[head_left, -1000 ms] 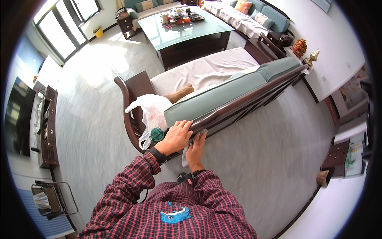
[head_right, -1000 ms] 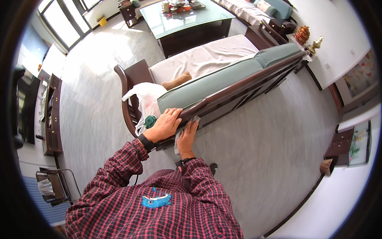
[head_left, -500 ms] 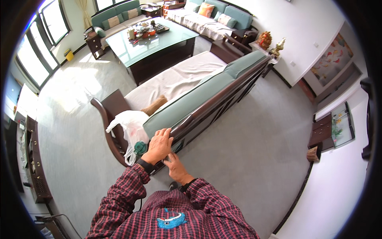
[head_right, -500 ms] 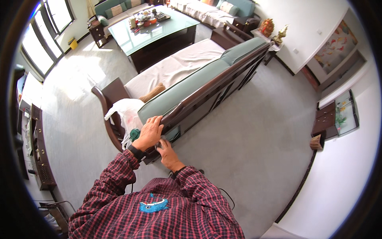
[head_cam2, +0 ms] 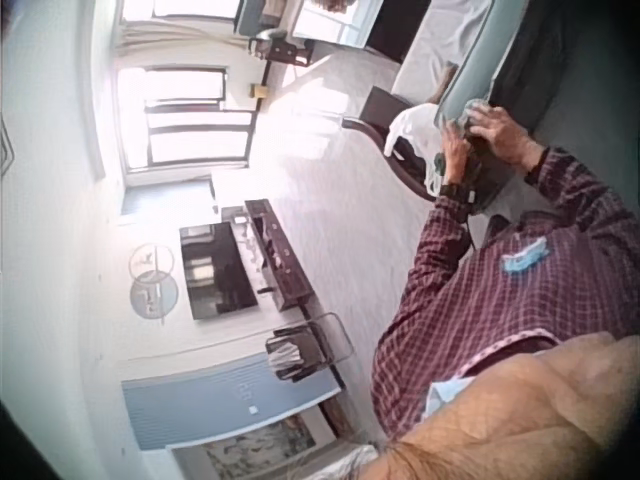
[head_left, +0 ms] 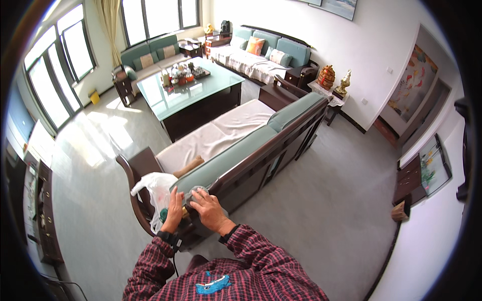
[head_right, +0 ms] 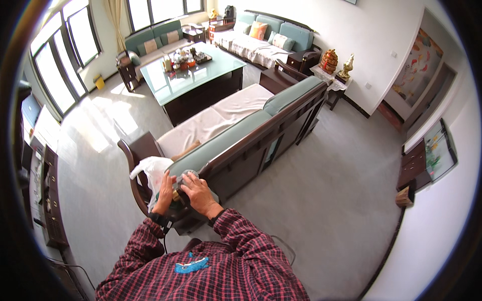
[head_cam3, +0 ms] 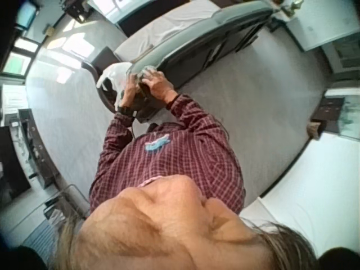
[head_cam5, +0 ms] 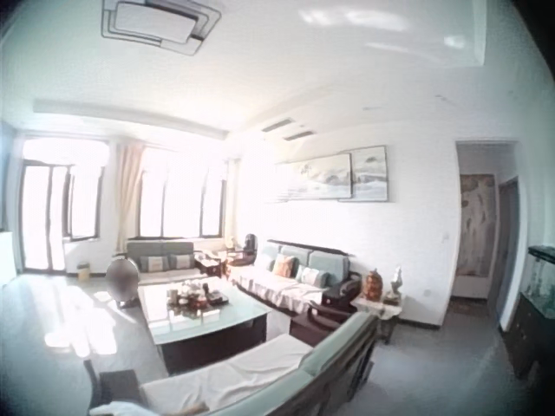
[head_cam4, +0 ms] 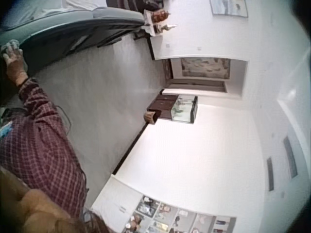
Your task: The person wipes the window sill, then cleans the armrests and back of a sofa, a glass coffee table, and a side table using a cloth. The person moves around the living room to reach different surfaces.
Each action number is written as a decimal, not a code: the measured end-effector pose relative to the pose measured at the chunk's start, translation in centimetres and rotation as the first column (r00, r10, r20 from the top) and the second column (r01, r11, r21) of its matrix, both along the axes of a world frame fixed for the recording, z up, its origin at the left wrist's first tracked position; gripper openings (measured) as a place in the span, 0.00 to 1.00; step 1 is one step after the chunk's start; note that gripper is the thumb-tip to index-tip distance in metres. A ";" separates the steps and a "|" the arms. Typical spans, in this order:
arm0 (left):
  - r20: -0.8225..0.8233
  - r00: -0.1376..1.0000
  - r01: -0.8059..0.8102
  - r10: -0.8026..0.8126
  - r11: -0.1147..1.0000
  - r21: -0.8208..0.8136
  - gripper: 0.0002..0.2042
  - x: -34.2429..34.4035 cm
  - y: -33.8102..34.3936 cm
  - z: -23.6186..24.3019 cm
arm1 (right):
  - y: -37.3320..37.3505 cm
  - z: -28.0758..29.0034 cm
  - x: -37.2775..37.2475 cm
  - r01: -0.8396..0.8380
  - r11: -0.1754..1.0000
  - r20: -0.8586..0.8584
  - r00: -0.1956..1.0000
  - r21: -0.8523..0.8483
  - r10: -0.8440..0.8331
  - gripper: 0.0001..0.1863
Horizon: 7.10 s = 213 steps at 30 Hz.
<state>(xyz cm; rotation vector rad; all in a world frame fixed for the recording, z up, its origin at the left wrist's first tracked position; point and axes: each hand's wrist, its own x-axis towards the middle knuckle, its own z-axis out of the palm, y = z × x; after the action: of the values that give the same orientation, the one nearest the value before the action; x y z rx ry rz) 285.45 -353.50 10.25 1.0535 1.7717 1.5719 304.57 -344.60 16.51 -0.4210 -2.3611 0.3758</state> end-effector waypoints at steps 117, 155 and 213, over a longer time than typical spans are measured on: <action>-0.736 0.676 -0.398 0.028 0.855 -0.333 0.32 57.9 100.4 13.1 | 121.9 -17.5 55.3 -0.058 0.885 0.093 0.989 -0.462 0.114 0.08; -0.664 0.670 -0.731 0.333 0.453 -0.510 0.31 64.3 117.2 9.1 | 148.4 -26.8 46.1 -0.177 0.947 0.405 0.872 -0.266 0.277 0.31; -0.886 0.152 -0.955 0.438 -0.165 -0.246 0.17 65.5 125.8 5.5 | 148.0 -36.8 30.7 -0.378 0.848 0.861 0.200 -0.372 0.468 0.14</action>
<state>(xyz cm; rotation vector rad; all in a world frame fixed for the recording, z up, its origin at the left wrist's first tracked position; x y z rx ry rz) 350.98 -227.75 15.74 -0.4744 3.4500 0.2925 335.25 -196.63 -20.31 0.1053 -3.6926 0.5902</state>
